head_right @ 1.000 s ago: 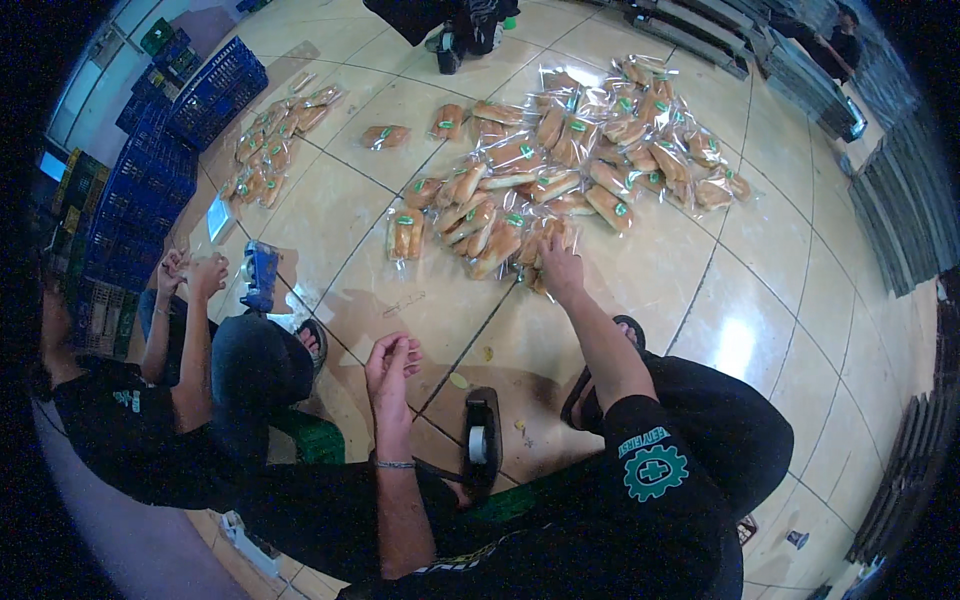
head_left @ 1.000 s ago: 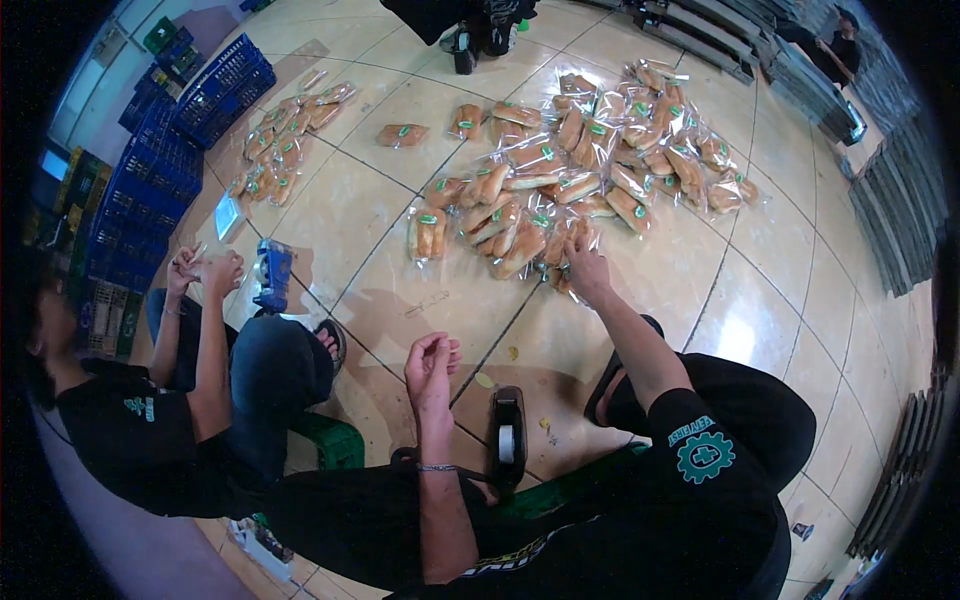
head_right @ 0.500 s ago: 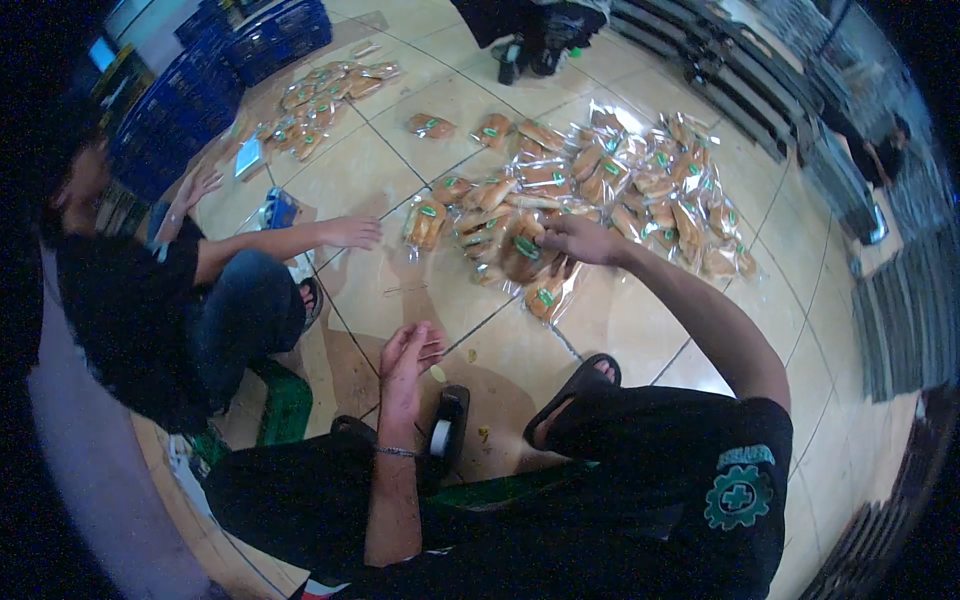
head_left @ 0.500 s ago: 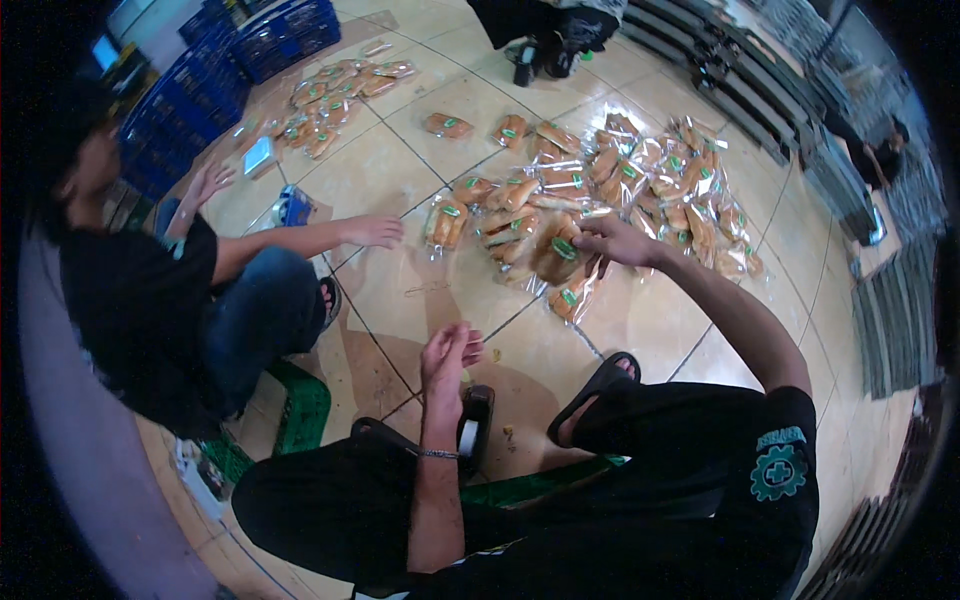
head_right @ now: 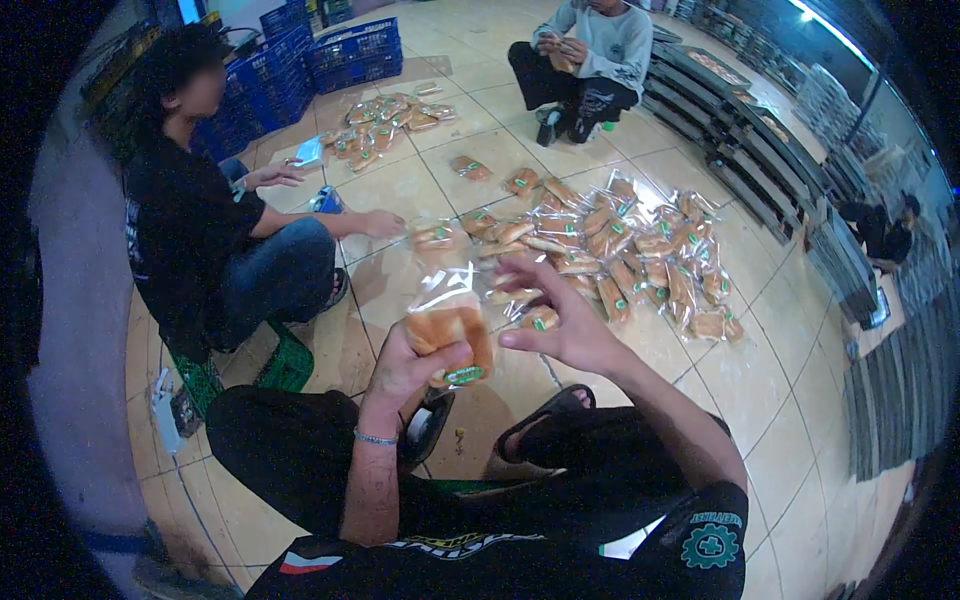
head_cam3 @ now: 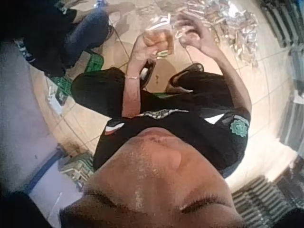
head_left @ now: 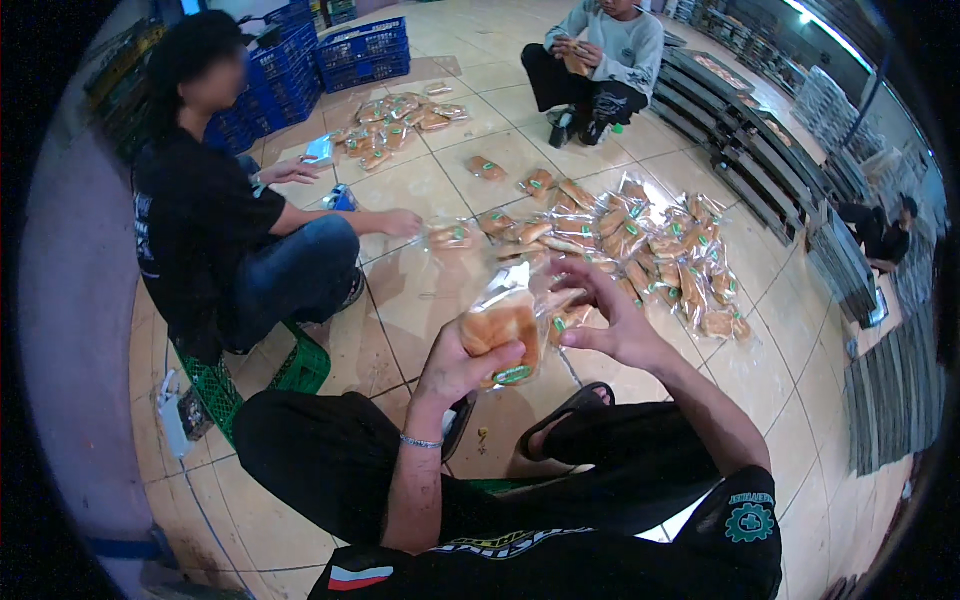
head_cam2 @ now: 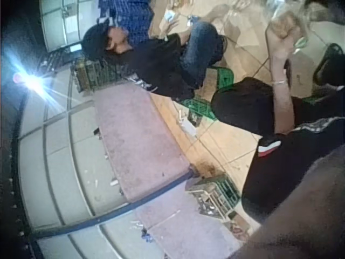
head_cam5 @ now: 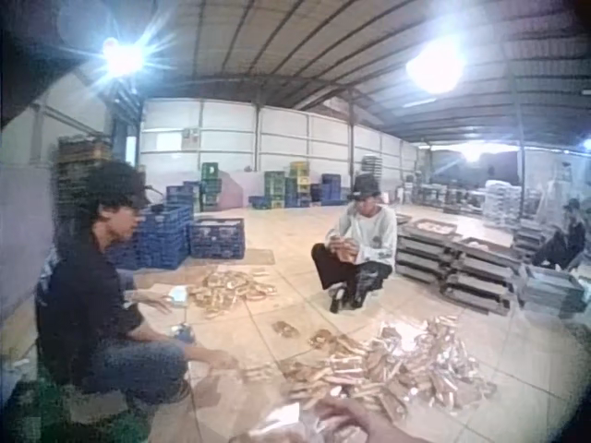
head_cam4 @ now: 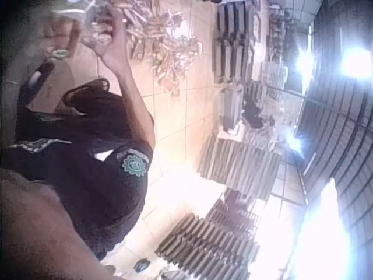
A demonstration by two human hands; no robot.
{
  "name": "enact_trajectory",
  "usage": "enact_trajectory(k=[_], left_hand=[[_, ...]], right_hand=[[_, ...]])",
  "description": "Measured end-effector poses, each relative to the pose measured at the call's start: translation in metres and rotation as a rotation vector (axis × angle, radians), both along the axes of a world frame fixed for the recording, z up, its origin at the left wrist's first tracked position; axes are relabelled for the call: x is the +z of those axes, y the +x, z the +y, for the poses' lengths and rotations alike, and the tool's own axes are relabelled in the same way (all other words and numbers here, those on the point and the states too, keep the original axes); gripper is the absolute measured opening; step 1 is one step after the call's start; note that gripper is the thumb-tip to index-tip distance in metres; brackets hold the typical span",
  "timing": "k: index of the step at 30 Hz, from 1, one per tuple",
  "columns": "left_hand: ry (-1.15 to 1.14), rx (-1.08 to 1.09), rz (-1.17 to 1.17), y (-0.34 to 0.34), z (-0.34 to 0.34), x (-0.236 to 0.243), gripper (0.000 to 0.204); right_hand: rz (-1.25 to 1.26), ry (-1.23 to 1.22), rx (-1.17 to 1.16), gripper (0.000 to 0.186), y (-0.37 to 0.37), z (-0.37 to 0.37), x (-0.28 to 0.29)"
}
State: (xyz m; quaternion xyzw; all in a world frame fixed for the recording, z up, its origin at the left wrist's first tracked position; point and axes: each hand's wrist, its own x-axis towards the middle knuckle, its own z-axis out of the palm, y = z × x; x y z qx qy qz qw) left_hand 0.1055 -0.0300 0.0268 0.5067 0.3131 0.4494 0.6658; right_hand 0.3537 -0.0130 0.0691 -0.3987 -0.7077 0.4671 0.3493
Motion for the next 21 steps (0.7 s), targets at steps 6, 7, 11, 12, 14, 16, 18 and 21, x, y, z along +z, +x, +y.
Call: enact_trajectory(k=[6, 7, 11, 12, 14, 16, 18, 21], left_hand=[[0.277, -0.170, 0.540, 0.000, -0.013, 0.023, 0.050], [0.225, -0.185, 0.565, -0.004, -0.014, 0.027, 0.054], [0.406, 0.000, 0.398, -0.019, -0.013, 0.014, 0.059], [0.416, 0.002, 0.399, -0.025, -0.011, 0.014, 0.059], [0.394, 0.177, 0.237, -0.037, -0.002, 0.012, 0.055], [0.323, 0.250, 0.163, -0.044, 0.003, 0.004, 0.047], [0.111, 0.399, 0.118, -0.050, 0.015, -0.009, 0.045], [0.081, 0.333, 0.194, -0.047, 0.022, -0.033, 0.051]], right_hand=[[-0.345, 0.269, 0.187, 0.037, -0.025, -0.005, 0.045], [-0.282, 0.317, 0.117, 0.014, -0.033, -0.010, 0.049], [-0.169, 0.084, 0.167, 0.011, -0.027, -0.003, 0.051], [-0.169, 0.093, 0.166, 0.011, -0.019, 0.005, 0.043], [0.208, -0.306, 0.288, 0.009, 0.001, 0.020, 0.019], [0.474, -0.563, 0.209, 0.009, 0.008, 0.021, -0.034], [-0.681, 0.552, 0.026, 0.014, 0.005, 0.024, -0.070], [-0.627, 0.347, 0.086, 0.017, -0.018, 0.017, -0.059]])
